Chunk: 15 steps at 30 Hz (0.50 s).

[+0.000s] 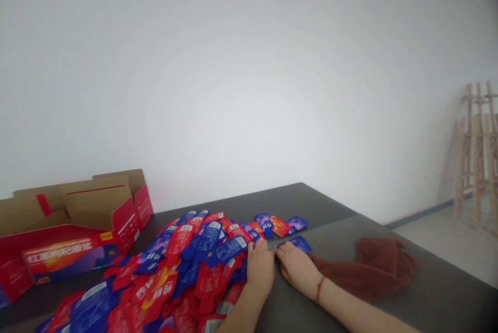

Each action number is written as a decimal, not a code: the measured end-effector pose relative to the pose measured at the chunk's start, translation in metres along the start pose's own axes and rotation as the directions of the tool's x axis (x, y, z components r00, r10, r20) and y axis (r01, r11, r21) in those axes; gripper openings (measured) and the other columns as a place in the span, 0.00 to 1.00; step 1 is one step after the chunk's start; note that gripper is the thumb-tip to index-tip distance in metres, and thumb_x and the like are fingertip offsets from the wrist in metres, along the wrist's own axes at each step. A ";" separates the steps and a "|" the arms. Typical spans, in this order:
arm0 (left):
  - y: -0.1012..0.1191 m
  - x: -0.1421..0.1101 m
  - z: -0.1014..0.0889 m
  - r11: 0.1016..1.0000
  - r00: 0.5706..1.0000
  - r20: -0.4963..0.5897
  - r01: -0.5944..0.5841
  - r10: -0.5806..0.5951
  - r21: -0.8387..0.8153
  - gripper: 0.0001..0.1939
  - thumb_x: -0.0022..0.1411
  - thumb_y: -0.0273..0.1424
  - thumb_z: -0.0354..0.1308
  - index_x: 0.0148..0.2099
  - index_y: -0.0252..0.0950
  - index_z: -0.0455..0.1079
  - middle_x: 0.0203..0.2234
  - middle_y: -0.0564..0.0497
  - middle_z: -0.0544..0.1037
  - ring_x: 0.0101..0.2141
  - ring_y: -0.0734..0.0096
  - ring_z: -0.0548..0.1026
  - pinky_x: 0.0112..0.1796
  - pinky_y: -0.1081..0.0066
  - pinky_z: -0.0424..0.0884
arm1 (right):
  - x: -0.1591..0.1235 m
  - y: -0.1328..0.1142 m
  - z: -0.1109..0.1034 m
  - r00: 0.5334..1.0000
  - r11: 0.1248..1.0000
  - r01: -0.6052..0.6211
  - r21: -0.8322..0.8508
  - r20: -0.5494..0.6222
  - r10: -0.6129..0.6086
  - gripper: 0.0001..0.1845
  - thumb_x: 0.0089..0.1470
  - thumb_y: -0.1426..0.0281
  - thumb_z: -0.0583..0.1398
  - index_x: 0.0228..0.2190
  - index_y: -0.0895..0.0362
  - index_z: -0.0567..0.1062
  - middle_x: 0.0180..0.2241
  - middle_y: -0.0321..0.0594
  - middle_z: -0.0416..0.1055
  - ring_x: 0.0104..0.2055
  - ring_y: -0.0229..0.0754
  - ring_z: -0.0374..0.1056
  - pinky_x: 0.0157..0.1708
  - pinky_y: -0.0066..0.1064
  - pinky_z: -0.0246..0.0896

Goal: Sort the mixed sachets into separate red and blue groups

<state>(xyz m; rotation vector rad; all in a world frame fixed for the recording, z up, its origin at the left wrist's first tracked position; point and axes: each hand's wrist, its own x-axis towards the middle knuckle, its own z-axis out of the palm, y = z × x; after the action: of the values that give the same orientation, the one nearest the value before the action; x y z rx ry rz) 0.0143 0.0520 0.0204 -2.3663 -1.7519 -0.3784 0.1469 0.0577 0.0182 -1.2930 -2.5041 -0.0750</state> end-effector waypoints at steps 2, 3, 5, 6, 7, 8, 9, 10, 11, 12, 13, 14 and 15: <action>0.000 0.000 0.001 1.000 1.000 -0.004 0.001 -0.001 -0.003 0.18 0.66 0.24 0.44 0.43 0.39 0.76 0.41 0.44 0.74 0.47 0.56 0.66 0.49 0.54 0.59 | -0.014 0.003 -0.002 1.000 0.999 0.029 0.037 -0.003 -0.029 0.17 0.51 0.79 0.53 0.41 0.60 0.74 0.42 0.46 0.73 0.47 0.48 0.65 0.50 0.35 0.57; -0.001 0.000 0.002 1.000 1.000 -0.006 0.002 -0.002 -0.008 0.18 0.66 0.25 0.44 0.44 0.40 0.76 0.41 0.44 0.74 0.47 0.56 0.66 0.49 0.54 0.59 | -0.021 0.007 -0.004 1.000 0.999 0.026 0.046 0.000 -0.026 0.17 0.51 0.79 0.53 0.41 0.59 0.74 0.42 0.46 0.73 0.47 0.47 0.65 0.50 0.35 0.58; -0.001 0.001 0.004 1.000 1.000 -0.008 0.008 -0.008 -0.021 0.18 0.66 0.25 0.44 0.45 0.40 0.76 0.42 0.43 0.74 0.47 0.55 0.67 0.49 0.54 0.59 | -0.031 0.018 -0.008 1.000 1.000 -0.007 0.031 0.008 0.007 0.17 0.51 0.79 0.51 0.40 0.59 0.75 0.41 0.45 0.73 0.47 0.47 0.65 0.49 0.35 0.59; -0.001 0.002 0.004 1.000 1.000 -0.007 0.012 -0.012 -0.028 0.18 0.66 0.25 0.44 0.45 0.40 0.76 0.42 0.43 0.74 0.47 0.55 0.67 0.48 0.54 0.59 | -0.033 0.024 -0.011 1.000 1.000 -0.025 0.012 0.006 0.025 0.17 0.52 0.79 0.50 0.39 0.60 0.75 0.41 0.46 0.73 0.47 0.47 0.65 0.49 0.35 0.59; -0.001 0.002 0.005 0.999 1.000 -0.006 0.015 -0.015 -0.034 0.18 0.66 0.25 0.44 0.45 0.40 0.76 0.42 0.43 0.74 0.46 0.55 0.67 0.48 0.54 0.59 | -0.032 0.029 -0.013 0.999 0.999 -0.041 -0.010 -0.004 0.041 0.17 0.53 0.79 0.50 0.39 0.60 0.75 0.41 0.46 0.73 0.47 0.47 0.65 0.49 0.36 0.59; -0.001 0.003 0.005 0.999 1.000 -0.004 0.018 -0.018 -0.038 0.18 0.66 0.25 0.44 0.45 0.40 0.76 0.42 0.43 0.74 0.46 0.56 0.67 0.49 0.54 0.59 | -0.029 0.033 -0.014 0.998 0.998 -0.052 -0.028 -0.021 0.052 0.17 0.53 0.79 0.49 0.39 0.60 0.75 0.41 0.47 0.73 0.47 0.47 0.65 0.49 0.36 0.58; -0.001 0.003 0.005 0.999 1.000 -0.002 0.019 -0.019 -0.040 0.18 0.66 0.25 0.44 0.44 0.39 0.76 0.41 0.43 0.74 0.46 0.56 0.67 0.49 0.54 0.59 | -0.024 0.036 -0.016 0.997 0.997 -0.064 -0.043 -0.041 0.062 0.17 0.53 0.80 0.49 0.38 0.59 0.75 0.40 0.47 0.73 0.47 0.47 0.65 0.49 0.36 0.58; -0.001 0.003 0.005 0.999 1.000 0.000 0.021 -0.021 -0.043 0.18 0.65 0.25 0.44 0.44 0.39 0.76 0.41 0.43 0.74 0.46 0.56 0.67 0.49 0.54 0.59 | -0.017 0.037 -0.017 0.996 0.996 -0.076 -0.054 -0.055 0.073 0.17 0.53 0.80 0.49 0.38 0.59 0.75 0.40 0.47 0.73 0.47 0.47 0.65 0.49 0.36 0.58; -0.001 0.003 0.005 0.999 1.000 0.002 0.023 -0.023 -0.044 0.18 0.65 0.25 0.44 0.43 0.39 0.76 0.41 0.43 0.74 0.46 0.56 0.68 0.49 0.54 0.59 | -0.010 0.037 -0.017 0.995 0.994 -0.089 -0.061 -0.060 0.085 0.17 0.53 0.80 0.49 0.38 0.59 0.75 0.40 0.47 0.73 0.47 0.48 0.65 0.49 0.37 0.58; -0.001 0.003 0.005 0.999 1.000 0.005 0.024 -0.024 -0.045 0.19 0.65 0.24 0.44 0.43 0.40 0.77 0.41 0.43 0.74 0.46 0.56 0.68 0.49 0.54 0.58 | -0.003 0.035 -0.017 0.994 0.993 -0.100 -0.067 -0.057 0.097 0.17 0.53 0.80 0.49 0.37 0.60 0.76 0.40 0.48 0.73 0.47 0.48 0.66 0.49 0.37 0.58; -0.001 0.003 0.005 0.999 1.000 0.007 0.026 -0.026 -0.046 0.19 0.65 0.24 0.44 0.43 0.40 0.76 0.41 0.43 0.74 0.46 0.56 0.68 0.49 0.54 0.58 | 0.004 0.031 -0.015 0.994 0.992 -0.106 -0.071 -0.046 0.103 0.16 0.53 0.80 0.49 0.36 0.61 0.76 0.40 0.49 0.74 0.47 0.49 0.66 0.49 0.37 0.58; -0.001 0.003 0.005 0.999 1.000 0.009 0.028 -0.028 -0.046 0.19 0.65 0.24 0.43 0.44 0.40 0.76 0.41 0.43 0.74 0.46 0.56 0.68 0.50 0.54 0.58 | 0.009 0.026 -0.013 0.994 0.992 -0.105 -0.073 -0.031 0.103 0.16 0.53 0.80 0.50 0.35 0.62 0.76 0.39 0.50 0.74 0.46 0.50 0.66 0.48 0.37 0.58; -0.001 0.003 0.005 0.999 1.000 0.012 0.030 -0.029 -0.046 0.19 0.65 0.24 0.43 0.44 0.40 0.76 0.41 0.43 0.74 0.46 0.56 0.68 0.50 0.54 0.58 | 0.012 0.021 -0.011 0.995 0.992 -0.098 -0.075 -0.015 0.097 0.16 0.53 0.80 0.50 0.34 0.62 0.76 0.38 0.50 0.74 0.46 0.50 0.66 0.48 0.36 0.59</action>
<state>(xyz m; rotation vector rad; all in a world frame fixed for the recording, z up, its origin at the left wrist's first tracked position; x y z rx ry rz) 0.0144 0.0565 0.0165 -2.3806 -1.8039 -0.4146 0.1603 0.0772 0.0299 -1.4386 -2.4456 -0.1550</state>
